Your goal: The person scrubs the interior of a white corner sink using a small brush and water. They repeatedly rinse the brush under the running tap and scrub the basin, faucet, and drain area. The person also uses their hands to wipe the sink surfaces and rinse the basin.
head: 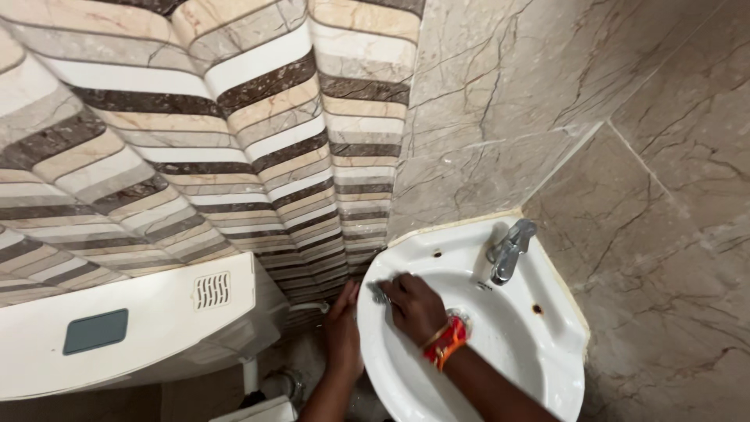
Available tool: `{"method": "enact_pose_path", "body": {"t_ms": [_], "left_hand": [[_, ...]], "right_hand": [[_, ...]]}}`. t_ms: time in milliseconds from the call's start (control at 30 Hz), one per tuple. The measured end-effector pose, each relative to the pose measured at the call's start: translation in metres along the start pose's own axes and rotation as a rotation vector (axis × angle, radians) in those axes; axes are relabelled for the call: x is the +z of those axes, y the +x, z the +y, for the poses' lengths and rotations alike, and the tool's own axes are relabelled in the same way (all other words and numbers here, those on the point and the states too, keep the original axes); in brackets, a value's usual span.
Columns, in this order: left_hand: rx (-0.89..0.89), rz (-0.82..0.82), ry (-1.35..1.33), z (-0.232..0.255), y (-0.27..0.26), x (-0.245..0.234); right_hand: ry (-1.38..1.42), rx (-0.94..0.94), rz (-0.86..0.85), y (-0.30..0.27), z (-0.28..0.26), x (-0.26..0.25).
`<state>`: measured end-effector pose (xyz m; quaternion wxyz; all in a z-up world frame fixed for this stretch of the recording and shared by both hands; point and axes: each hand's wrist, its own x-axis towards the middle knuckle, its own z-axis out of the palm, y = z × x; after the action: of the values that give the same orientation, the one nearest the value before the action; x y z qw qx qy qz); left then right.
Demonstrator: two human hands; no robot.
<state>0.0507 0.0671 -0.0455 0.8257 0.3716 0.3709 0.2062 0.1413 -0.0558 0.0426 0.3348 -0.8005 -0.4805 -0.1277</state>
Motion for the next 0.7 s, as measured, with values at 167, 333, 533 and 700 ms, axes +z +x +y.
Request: {"method": "enact_pose_path", "body": {"t_ms": [167,333,533,700], "left_hand": [[-0.035,-0.19,-0.118,0.009,0.025,0.002],[-0.11,-0.149,-0.109,0.02,-0.014,-0.022],[-0.196,-0.099,0.071,0.033,-0.064,-0.039],[-0.091,-0.044,0.045,0.041,-0.052,-0.006]], "right_hand": [[-0.072,0.083,-0.137,0.044,0.007,0.02],[0.052,-0.115,-0.583,0.018,-0.013,0.018],[0.163,-0.261,-0.667,-0.051,-0.044,-0.01],[0.105,-0.147,-0.405,0.025,0.009,0.02]]}}
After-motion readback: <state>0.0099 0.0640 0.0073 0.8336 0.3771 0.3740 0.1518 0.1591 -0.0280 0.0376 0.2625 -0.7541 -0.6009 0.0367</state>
